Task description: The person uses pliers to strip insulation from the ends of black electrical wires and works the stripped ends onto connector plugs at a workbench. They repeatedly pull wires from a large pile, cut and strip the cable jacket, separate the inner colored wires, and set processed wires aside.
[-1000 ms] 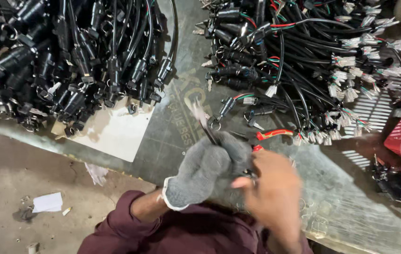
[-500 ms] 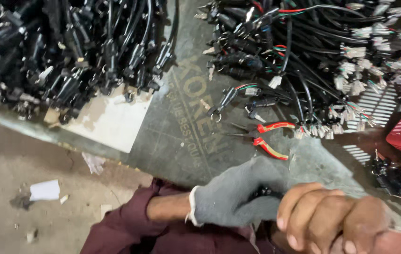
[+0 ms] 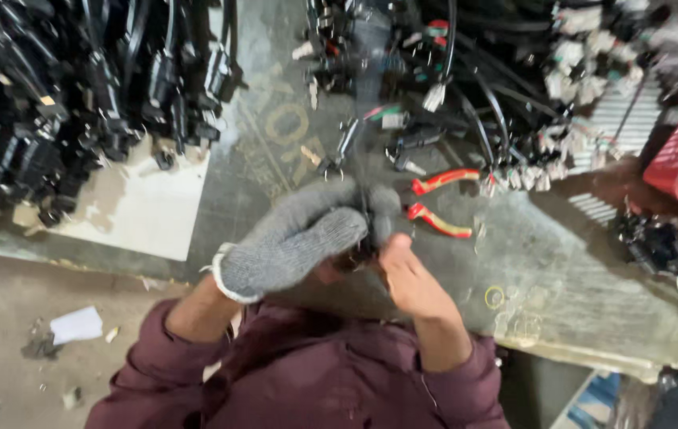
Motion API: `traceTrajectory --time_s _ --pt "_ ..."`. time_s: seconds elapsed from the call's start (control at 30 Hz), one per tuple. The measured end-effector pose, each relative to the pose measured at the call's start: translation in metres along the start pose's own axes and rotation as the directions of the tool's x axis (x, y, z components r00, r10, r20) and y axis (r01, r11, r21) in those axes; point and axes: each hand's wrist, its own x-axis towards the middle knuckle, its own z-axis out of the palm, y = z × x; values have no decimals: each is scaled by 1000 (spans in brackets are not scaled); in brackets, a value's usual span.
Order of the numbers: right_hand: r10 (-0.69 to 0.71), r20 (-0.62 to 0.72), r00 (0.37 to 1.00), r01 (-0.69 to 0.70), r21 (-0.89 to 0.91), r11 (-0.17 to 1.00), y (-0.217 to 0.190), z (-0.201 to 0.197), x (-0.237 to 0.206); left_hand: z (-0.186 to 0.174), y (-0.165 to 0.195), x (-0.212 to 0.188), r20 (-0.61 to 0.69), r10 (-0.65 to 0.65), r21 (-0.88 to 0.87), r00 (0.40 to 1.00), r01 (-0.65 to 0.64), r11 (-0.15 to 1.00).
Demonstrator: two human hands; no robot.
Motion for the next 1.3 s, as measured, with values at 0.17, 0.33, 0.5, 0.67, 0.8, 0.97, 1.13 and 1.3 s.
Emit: traceTrajectory --time_s 0.17,0.33,0.5,0.67,0.8,0.97,1.13,1.3 --pt "-554 74 829 495 -558 666 26 -5 -2 6 -4 -9 -156 441 412 884 -348 842" --pt "-638 62 768 616 -345 708 7 10 2 19 -26 -20 -204 362 326 909 -286 901" --pt "-756 246 607 714 -587 382 -5 13 2 12 -15 -21 -312 277 479 909 -101 872" --pt "-722 151 675 681 -506 530 2 13 -1 16 -7 -9 -151 269 374 951 -197 906" --pt "-691 82 718 626 -512 589 7 20 -5 13 -7 -6 -108 137 87 985 -128 988" --pt "-729 120 673 652 -561 510 2 25 -4 8 -3 -9 43 324 598 945 -284 750" --pt "-741 56 670 622 -588 517 -2 29 -5 7 -2 -4 -144 242 574 959 -118 810" --pt "-767 63 639 650 -577 494 1 29 -6 6 1 3 -47 194 535 980 -139 833"
